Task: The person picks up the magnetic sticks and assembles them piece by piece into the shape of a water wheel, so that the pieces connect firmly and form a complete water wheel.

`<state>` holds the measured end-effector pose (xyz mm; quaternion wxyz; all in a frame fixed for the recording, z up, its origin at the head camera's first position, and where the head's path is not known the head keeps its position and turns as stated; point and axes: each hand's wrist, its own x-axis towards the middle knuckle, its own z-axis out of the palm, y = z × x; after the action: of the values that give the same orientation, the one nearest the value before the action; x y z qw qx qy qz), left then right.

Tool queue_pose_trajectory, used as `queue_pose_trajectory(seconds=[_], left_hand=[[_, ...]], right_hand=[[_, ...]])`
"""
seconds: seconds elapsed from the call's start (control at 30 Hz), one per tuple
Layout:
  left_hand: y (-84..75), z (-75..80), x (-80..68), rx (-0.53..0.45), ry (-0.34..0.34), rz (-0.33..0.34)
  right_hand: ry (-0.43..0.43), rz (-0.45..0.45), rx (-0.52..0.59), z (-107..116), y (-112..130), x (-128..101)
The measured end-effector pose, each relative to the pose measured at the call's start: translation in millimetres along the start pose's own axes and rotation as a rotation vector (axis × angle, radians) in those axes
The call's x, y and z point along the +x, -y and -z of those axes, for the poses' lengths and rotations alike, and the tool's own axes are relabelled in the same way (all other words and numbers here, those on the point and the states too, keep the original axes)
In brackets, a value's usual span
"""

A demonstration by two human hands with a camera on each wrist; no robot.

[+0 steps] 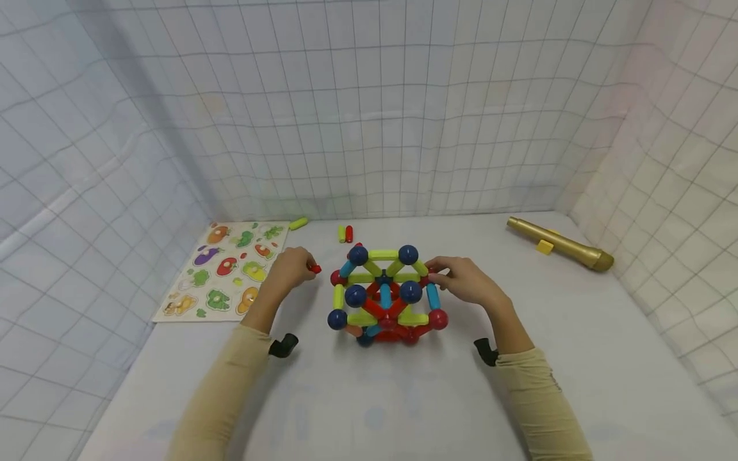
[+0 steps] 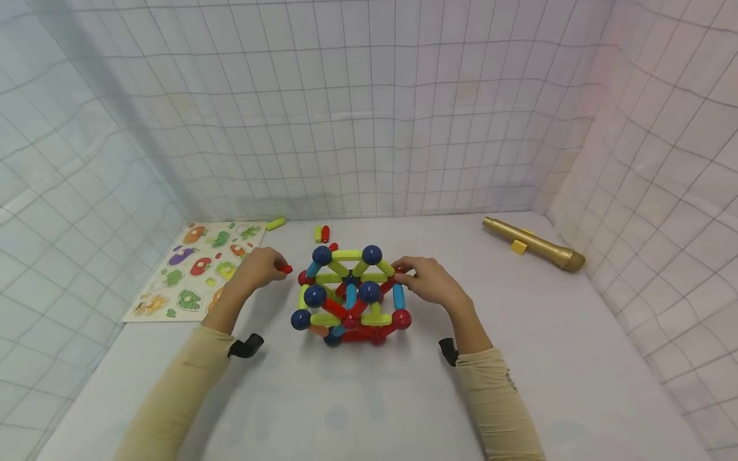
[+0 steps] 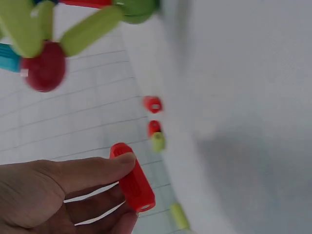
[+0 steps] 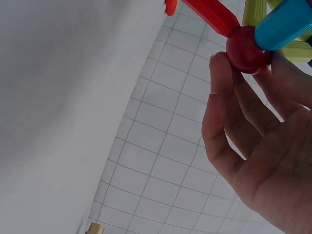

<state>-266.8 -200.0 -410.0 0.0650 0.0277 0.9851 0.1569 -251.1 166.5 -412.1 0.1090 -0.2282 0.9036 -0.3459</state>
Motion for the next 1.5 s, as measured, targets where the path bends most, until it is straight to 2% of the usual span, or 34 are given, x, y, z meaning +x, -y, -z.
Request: queue_pose_trajectory(seconds=[0.13, 0.23, 0.33, 0.43, 0.57, 0.7, 0.83, 1.03, 1.2, 1.5], left_hand=[[-9.7, 18.1, -46.9, -0.133, 0.022, -0.133], [-18.2, 22.2, -74.1, -0.227, 0.021, -0.225], [-27.9, 22.8, -91.2, -0.284, 0.005, -0.291], [-36.1, 22.5, -100.7, -0.305, -0.01, -0.345], [-44.4, 22.2, -107.3, -0.307, -0.007, -0.402], [-49.7, 22.5, -108.9, -0.294, -0.011, -0.421], [-52.5, 20.1, -107.9, -0.313, -0.006, -0.423], [-58.6, 14.4, -104.8, -0.387, 0.039, -0.413], [-58.1, 10.4, -103.2, -0.412, 0.052, -0.387], [-55.2, 5.2, -102.3, -0.472, 0.074, -0.385]], right_hand=[[0.005, -0.011, 0.008, 0.6, -1.7, -3.3], [-0.008, -0.007, 0.015, 0.9, -2.8, -4.5], [-0.023, -0.01, 0.027, 0.4, -2.4, -4.0], [-0.026, -0.023, 0.046, -1.5, -1.7, -2.9], [-0.026, -0.004, 0.056, -4.5, -2.3, -2.7], [-0.031, 0.004, 0.042, -5.4, -2.2, -2.8], [-0.031, 0.002, 0.034, -5.2, -0.9, -2.1], [-0.037, 0.004, 0.026, -5.3, 0.2, -2.2], [-0.036, -0.003, 0.02, -7.1, -0.5, -2.0], [-0.044, 0.005, 0.008, -5.8, -0.4, -3.4]])
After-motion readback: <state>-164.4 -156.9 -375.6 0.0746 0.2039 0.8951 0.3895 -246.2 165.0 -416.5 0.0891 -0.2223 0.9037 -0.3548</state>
